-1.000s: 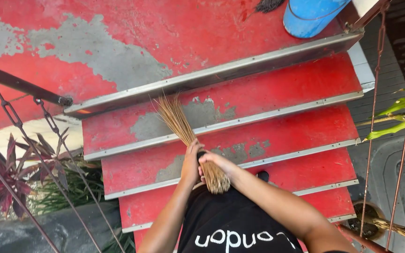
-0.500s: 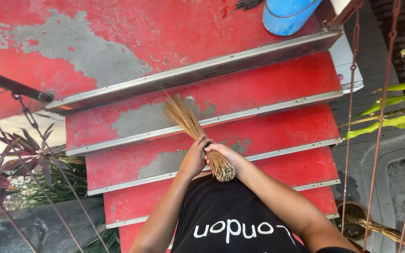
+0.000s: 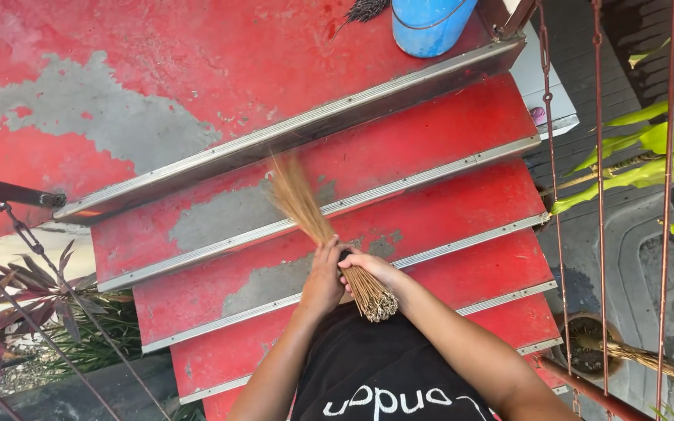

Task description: Sweeping the outdoor stairs and floor area using a stick broom.

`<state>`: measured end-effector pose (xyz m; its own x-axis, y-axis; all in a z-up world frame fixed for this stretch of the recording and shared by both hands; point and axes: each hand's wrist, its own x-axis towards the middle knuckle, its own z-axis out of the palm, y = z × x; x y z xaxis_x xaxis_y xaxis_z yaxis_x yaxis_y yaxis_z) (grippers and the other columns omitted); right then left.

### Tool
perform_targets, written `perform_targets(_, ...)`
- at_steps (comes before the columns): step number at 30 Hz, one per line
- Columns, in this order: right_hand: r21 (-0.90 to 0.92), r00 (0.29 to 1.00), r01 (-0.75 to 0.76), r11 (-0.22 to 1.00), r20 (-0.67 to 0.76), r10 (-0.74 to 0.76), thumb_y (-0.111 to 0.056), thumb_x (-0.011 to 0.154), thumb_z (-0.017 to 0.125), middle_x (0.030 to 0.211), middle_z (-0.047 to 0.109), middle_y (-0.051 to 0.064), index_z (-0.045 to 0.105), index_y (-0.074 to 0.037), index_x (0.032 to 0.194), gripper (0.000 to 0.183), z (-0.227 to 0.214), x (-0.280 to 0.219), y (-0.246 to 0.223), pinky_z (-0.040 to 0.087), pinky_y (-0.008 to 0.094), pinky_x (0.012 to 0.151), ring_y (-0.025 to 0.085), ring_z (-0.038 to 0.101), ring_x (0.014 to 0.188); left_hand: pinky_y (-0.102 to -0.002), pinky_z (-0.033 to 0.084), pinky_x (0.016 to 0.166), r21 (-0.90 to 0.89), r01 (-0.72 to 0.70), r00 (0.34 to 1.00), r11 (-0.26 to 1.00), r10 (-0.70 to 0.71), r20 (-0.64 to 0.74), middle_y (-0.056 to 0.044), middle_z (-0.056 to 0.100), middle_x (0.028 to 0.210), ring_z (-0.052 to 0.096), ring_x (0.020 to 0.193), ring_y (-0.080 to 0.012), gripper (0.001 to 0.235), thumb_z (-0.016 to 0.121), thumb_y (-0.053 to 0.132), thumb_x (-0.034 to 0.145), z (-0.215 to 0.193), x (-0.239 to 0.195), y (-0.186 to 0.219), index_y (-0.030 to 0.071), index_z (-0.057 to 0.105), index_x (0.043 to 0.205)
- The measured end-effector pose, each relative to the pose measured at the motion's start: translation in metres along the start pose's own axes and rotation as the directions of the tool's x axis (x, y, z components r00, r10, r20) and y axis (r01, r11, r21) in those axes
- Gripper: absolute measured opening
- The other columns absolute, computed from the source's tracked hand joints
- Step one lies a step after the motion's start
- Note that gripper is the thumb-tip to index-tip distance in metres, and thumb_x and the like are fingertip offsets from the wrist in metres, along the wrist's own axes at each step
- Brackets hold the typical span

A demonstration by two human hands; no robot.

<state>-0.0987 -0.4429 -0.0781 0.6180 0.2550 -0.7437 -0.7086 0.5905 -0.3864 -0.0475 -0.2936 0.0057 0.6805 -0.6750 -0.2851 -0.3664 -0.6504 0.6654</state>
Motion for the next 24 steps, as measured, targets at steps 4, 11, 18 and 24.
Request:
perform_targets(4,0.043,1.0,0.003,0.999,0.004,-0.003,-0.026,0.086,0.07,0.085,0.069,0.017,0.038,-0.025,0.154,0.075,0.01,-0.008,0.002,0.067,0.038,0.056,0.025,0.075,0.066,-0.059,0.029,0.122,0.072,0.028,0.999,0.997,-0.03,0.023,-0.016,0.034,0.161,0.026,0.147,-0.0542,0.078,0.072,-0.011,0.073,0.016,0.007,-0.026,0.02,0.049,0.141)
perform_targets(11,0.09,0.995,0.039,0.995,-0.099,-0.03,-0.027,0.085,0.072,0.084,0.068,0.015,0.032,-0.023,0.157,0.082,0.009,-0.032,-0.016,0.066,0.038,0.059,0.023,0.074,0.066,-0.063,0.031,0.119,0.043,-0.117,0.99,0.992,0.113,0.084,-0.02,0.036,0.159,0.027,0.143,-0.059,0.079,0.072,-0.014,0.07,0.006,0.024,-0.012,0.016,0.051,0.139)
perform_targets(18,0.116,0.983,0.049,0.992,-0.183,-0.028,-0.023,0.086,0.069,0.086,0.068,0.017,0.025,-0.021,0.16,0.086,-0.005,-0.041,-0.011,0.066,0.041,0.06,0.026,0.074,0.068,-0.058,0.028,0.122,0.039,-0.155,0.98,0.987,0.149,0.13,-0.018,0.04,0.157,0.031,0.148,-0.0497,0.079,0.074,-0.013,0.072,0.024,0.027,-0.007,0.017,0.048,0.14)
perform_targets(24,0.074,0.991,0.063,0.995,-0.119,-0.054,-0.026,0.084,0.072,0.084,0.069,0.018,0.031,-0.014,0.156,0.084,-0.042,0.006,-0.026,0.066,0.037,0.055,0.026,0.075,0.066,-0.058,0.023,0.123,0.011,-0.185,0.983,0.983,0.185,0.025,-0.013,0.049,0.149,0.027,0.153,-0.0393,0.069,0.07,-0.009,0.075,0.048,0.067,-0.034,0.015,0.051,0.137)
